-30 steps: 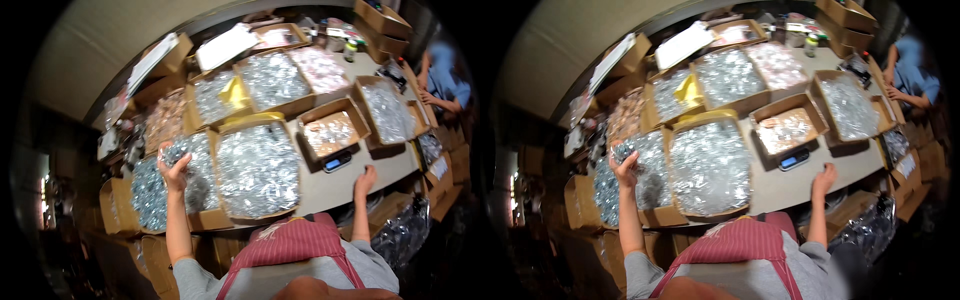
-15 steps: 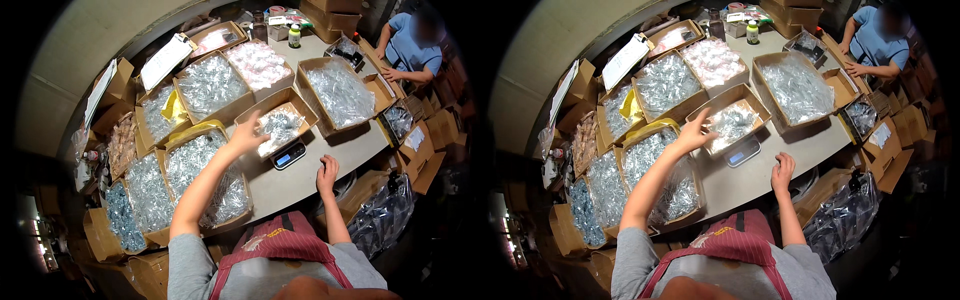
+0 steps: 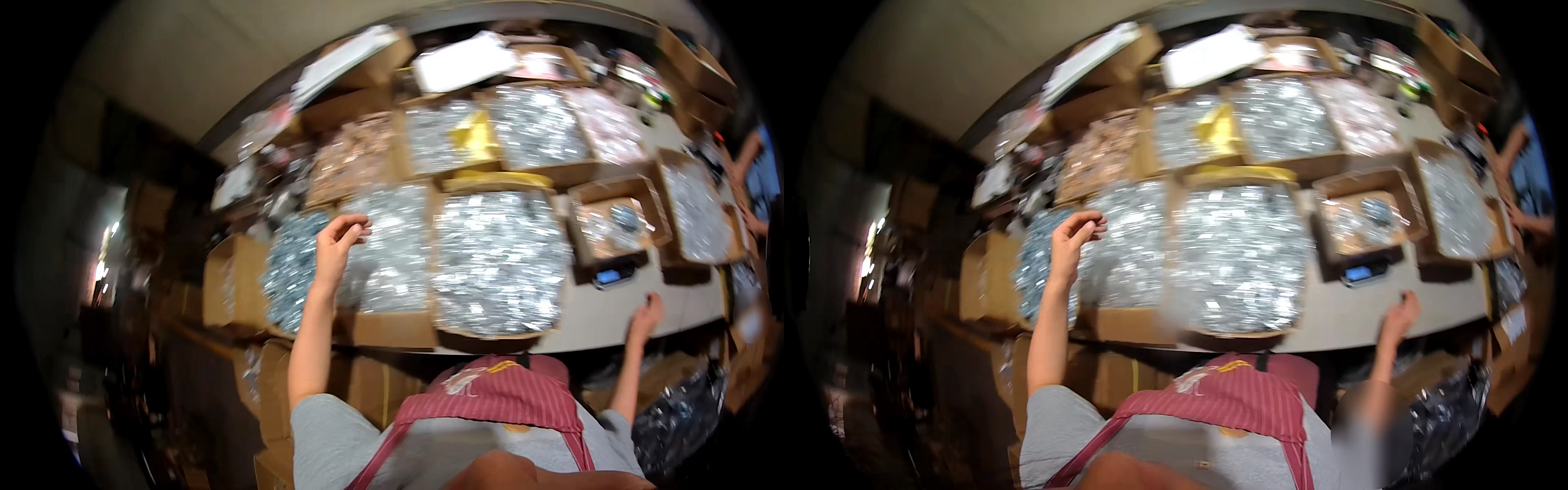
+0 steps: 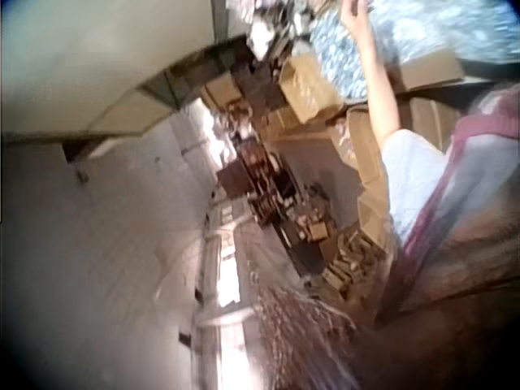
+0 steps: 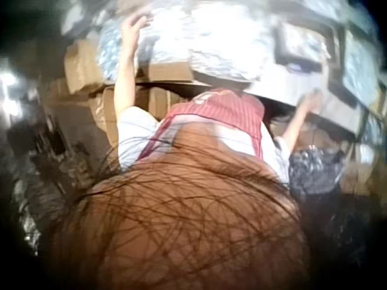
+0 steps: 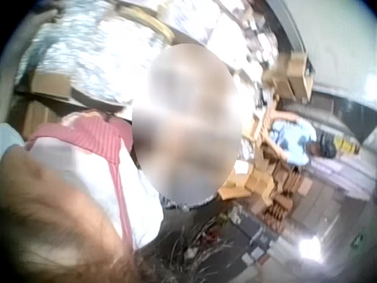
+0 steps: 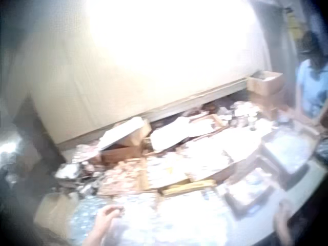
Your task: The person repeatedly picks small plastic-wrapped items from a large bin, places them into smaller cardboard boxes on a table, and adds bubble wrap for cushioning. The process is repeated for multiple boxes in a warehouse setting.
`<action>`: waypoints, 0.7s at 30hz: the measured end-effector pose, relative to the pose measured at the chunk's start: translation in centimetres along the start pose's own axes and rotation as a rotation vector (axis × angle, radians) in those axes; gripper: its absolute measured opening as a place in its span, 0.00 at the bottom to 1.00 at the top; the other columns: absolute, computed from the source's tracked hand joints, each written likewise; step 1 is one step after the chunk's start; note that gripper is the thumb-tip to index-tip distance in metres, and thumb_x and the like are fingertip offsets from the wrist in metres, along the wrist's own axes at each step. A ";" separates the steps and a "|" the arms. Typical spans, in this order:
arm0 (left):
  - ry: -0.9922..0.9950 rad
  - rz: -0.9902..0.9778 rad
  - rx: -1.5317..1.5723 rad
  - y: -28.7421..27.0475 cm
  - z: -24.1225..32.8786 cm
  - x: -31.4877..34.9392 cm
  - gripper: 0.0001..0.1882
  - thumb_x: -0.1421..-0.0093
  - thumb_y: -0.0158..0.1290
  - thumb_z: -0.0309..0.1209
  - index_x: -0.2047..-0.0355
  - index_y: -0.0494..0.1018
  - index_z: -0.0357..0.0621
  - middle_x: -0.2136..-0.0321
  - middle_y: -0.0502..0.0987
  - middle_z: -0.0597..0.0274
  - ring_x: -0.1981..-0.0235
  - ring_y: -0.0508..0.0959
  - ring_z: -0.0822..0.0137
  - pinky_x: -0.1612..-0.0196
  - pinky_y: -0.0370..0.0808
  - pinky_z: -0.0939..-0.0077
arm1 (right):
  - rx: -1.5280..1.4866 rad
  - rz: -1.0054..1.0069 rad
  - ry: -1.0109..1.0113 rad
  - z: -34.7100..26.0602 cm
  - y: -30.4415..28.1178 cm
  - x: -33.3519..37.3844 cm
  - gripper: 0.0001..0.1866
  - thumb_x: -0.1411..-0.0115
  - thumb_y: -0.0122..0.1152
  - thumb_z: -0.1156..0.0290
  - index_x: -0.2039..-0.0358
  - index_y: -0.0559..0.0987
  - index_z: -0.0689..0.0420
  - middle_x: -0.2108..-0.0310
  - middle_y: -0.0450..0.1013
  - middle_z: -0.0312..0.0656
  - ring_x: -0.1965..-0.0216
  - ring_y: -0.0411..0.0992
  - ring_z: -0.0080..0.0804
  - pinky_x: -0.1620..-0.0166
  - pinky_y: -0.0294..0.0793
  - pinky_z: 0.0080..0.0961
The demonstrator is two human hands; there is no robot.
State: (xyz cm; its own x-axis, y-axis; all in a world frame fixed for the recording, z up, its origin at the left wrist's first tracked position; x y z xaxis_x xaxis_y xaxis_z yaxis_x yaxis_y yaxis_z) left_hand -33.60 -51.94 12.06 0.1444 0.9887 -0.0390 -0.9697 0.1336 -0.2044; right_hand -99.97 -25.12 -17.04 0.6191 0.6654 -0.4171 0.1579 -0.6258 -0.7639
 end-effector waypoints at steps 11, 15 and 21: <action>-0.233 0.791 -0.602 -44.6 -11.2 8.6 0.15 0.46 0.55 0.32 0.58 0.80 0.40 0.62 0.82 0.55 0.59 0.81 0.59 0.56 0.74 0.70 | 0.672 0.002 0.085 -9.5 5.0 8.1 0.22 0.34 0.46 0.67 0.40 0.66 0.56 0.41 0.66 0.45 0.43 0.65 0.46 0.42 0.65 0.40; -0.666 0.845 -1.017 -55.5 -16.7 11.7 0.22 0.49 0.56 0.37 0.53 0.78 0.45 0.57 0.80 0.48 0.53 0.79 0.49 0.51 0.75 0.60 | 0.622 -0.044 0.123 -15.0 6.8 10.5 0.23 0.33 0.43 0.65 0.39 0.66 0.55 0.40 0.65 0.46 0.42 0.64 0.48 0.42 0.65 0.41; -0.609 0.575 -1.128 -57.2 -17.9 5.8 0.21 0.51 0.58 0.35 0.55 0.79 0.45 0.55 0.79 0.46 0.51 0.78 0.49 0.49 0.75 0.57 | 0.109 0.104 0.472 -14.0 8.1 13.0 0.27 0.33 0.42 0.56 0.35 0.63 0.48 0.38 0.61 0.50 0.39 0.59 0.53 0.39 0.61 0.43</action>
State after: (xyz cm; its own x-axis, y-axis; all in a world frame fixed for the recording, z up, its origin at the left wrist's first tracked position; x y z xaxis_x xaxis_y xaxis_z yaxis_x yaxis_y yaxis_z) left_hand 26.26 -55.06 5.97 -0.6016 0.7986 -0.0193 -0.1437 -0.1320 -0.9808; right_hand -79.87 -27.22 -21.74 0.9123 0.3289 -0.2439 0.0114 -0.6159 -0.7877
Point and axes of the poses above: each hand's wrist, its own x-axis away from the middle knuckle, its own y-axis out of the palm, z = x × y, the point moved 2 cm from there along -x, towards the middle knuckle
